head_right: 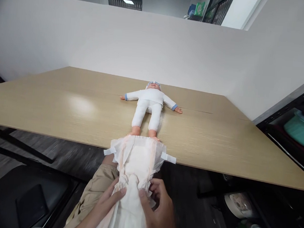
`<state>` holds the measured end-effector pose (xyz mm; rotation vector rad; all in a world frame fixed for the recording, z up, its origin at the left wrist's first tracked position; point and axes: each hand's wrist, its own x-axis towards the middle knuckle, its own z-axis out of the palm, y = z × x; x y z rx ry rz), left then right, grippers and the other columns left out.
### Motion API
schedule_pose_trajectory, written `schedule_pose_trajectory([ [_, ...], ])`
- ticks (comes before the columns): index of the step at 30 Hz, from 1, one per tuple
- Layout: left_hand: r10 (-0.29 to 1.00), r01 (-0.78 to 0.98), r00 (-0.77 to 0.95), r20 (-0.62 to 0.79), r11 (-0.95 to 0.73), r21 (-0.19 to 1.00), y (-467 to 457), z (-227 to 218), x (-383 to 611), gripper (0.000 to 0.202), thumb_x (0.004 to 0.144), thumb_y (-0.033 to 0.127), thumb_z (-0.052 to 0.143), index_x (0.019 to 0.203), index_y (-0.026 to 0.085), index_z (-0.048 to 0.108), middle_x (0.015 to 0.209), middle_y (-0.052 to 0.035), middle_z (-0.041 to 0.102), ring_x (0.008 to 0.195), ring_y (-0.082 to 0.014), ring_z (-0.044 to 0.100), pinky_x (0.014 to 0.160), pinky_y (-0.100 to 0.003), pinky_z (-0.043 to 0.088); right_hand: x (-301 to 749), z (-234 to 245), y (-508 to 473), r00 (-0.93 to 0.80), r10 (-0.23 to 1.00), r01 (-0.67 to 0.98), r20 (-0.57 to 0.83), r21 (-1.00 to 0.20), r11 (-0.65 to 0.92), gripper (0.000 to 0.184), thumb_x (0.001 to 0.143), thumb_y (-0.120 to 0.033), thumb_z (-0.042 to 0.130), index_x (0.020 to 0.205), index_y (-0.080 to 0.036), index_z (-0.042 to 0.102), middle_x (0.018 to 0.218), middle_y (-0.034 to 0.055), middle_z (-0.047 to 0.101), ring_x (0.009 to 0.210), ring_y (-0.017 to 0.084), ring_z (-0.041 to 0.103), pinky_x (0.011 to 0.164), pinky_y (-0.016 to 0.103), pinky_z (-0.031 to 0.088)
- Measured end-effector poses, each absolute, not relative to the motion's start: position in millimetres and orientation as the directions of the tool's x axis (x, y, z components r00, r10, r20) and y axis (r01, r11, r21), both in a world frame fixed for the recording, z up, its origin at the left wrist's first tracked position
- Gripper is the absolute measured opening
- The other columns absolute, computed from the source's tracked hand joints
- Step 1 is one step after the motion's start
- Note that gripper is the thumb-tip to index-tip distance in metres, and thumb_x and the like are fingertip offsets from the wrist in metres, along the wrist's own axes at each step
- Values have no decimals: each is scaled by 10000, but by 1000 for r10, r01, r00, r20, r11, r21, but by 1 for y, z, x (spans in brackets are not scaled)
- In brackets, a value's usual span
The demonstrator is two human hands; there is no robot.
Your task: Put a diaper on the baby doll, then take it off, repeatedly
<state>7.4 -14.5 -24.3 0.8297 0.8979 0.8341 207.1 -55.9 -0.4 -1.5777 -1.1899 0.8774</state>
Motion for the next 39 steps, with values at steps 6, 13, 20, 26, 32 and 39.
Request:
schedule_pose_trajectory([
  [6, 854, -173, 372, -363, 449, 877, -14, -26, 2, 614, 820, 780, 870, 1155, 273, 785, 1277, -90, 810, 1375, -381, 669, 1205, -502, 534, 217, 31, -27, 234, 861, 697, 452, -695, 175, 263, 1048, -461, 703, 1255, -299, 690, 1205, 99, 768, 1073, 305, 724, 954, 479, 617],
  [13, 839, -85, 449, -307, 383, 920, -11, -32, -6, 497, 919, 754, 790, 1133, 309, 730, 1221, -56, 791, 1257, -333, 707, 1121, -437, 562, 198, 44, 44, -230, 899, 803, 372, -450, 391, 566, 1114, -372, 616, 1657, -240, 530, 1738, 125, 550, 1648, 353, 463, 1349, 627, 430],
  [20, 887, 425, 462, -13, -208, 881, 36, 3, -53, 313, 1089, 591, 627, 1125, 325, 790, 1169, -66, 800, 1122, -320, 710, 1043, -441, 543, 205, 20, 61, -274, 901, 835, 335, -382, 396, 575, 1150, -389, 571, 1702, -235, 516, 1781, 96, 505, 1677, 312, 444, 1375, 587, 433],
  [26, 752, 636, 509, 419, -657, 406, 136, 63, -59, 228, 1136, 345, 552, 1294, 252, 687, 1338, -102, 761, 1237, -330, 653, 1094, -500, 517, 204, 18, 59, -279, 887, 840, 368, -353, 411, 587, 1150, -388, 577, 1714, -234, 514, 1784, 94, 498, 1677, 307, 443, 1376, 584, 439],
  [32, 378, 425, 885, 272, -895, -138, 244, 86, -2, 976, 872, -19, 664, 1745, 300, 367, 1842, -137, 370, 1642, -375, 426, 1281, -530, 420, 206, 16, 60, -281, 879, 846, 384, -334, 417, 665, 1131, -360, 603, 1771, -306, 429, 1796, 75, 482, 1680, 320, 440, 1348, 606, 477],
  [39, -28, -3, 995, 97, -968, -251, 279, 85, 57, 910, 834, 67, 804, 1660, 353, 549, 1877, -14, 336, 1705, -345, 370, 1349, -460, 353, 208, 16, 62, -287, 883, 854, 371, -317, 411, 540, 1131, -336, 600, 1666, -265, 591, 1732, 79, 570, 1637, 334, 506, 1314, 583, 528],
])
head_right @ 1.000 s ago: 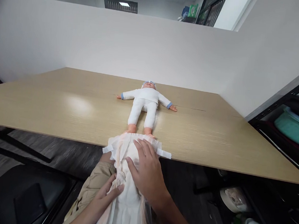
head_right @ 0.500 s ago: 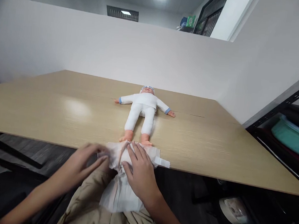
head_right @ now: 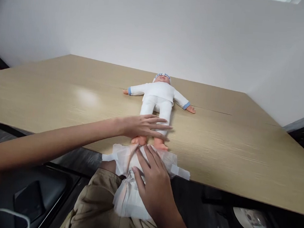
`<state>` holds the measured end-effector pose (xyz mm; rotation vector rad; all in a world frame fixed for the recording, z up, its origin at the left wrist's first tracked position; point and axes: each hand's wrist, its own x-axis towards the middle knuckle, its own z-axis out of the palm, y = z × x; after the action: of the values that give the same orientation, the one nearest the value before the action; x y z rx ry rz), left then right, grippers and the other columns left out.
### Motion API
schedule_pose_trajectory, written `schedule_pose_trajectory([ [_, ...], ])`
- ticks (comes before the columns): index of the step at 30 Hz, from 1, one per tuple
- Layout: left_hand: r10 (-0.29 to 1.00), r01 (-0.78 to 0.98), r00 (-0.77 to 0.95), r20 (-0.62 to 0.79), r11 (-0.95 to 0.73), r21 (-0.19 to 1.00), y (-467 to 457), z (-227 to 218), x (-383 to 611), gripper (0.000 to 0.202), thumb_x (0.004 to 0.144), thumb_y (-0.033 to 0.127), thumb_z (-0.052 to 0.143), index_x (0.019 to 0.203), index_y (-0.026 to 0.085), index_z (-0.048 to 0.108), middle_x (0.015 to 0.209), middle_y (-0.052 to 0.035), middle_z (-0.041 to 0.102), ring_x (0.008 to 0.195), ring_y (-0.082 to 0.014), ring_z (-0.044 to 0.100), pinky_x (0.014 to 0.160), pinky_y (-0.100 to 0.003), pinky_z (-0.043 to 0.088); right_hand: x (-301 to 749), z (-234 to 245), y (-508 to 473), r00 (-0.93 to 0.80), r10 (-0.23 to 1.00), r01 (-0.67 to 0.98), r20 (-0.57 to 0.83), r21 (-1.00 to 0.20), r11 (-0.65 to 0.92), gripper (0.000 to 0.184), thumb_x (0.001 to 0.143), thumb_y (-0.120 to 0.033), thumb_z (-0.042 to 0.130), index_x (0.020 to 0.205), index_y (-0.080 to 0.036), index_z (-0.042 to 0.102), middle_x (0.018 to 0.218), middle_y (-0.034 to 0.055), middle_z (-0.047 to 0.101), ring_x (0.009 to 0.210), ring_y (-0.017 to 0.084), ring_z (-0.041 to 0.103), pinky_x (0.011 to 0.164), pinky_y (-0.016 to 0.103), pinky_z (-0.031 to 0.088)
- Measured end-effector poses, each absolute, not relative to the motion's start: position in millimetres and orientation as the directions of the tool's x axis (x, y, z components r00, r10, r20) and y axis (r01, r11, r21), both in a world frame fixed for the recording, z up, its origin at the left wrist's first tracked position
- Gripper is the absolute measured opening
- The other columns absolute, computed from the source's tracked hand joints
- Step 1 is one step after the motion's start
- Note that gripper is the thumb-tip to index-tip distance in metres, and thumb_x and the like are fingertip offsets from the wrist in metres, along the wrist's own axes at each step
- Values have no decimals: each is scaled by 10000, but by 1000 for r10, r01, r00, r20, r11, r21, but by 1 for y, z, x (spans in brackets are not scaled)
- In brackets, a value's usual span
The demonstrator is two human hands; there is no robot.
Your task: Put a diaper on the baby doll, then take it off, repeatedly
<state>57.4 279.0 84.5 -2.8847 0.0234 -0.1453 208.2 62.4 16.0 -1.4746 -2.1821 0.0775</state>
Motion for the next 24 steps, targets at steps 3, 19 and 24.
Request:
schedule_pose_trajectory([
  [3, -85, -45, 979, 186, -977, -209, 284, 77, 69, 384, 1068, 208, 618, 1421, 307, 735, 1726, -17, 584, 1577, -316, 526, 1282, -469, 394, 209, 16, 62, -303, 868, 853, 393, -294, 431, 540, 1129, -317, 597, 1665, -245, 589, 1726, 80, 575, 1609, 325, 543, 1296, 555, 555],
  [19, 119, -135, 861, 494, -884, 448, 318, 177, 71, 379, 940, 225, 688, 1315, 222, 735, 1240, -75, 805, 1132, -263, 728, 964, -383, 550, 233, 36, 140, -413, 906, 852, 88, -315, 419, 678, 1160, -460, 514, 1786, -230, 388, 1870, 110, 308, 1760, 305, 247, 1415, 624, 326],
  [24, 189, -95, 873, 449, -838, 538, 329, 201, 66, 384, 937, 256, 777, 1317, 217, 730, 1279, -71, 804, 1117, -245, 750, 958, -364, 564, 234, 30, 192, -395, 912, 866, 109, -288, 409, 666, 1162, -465, 513, 1767, -200, 423, 1854, 131, 344, 1749, 318, 284, 1423, 616, 306],
])
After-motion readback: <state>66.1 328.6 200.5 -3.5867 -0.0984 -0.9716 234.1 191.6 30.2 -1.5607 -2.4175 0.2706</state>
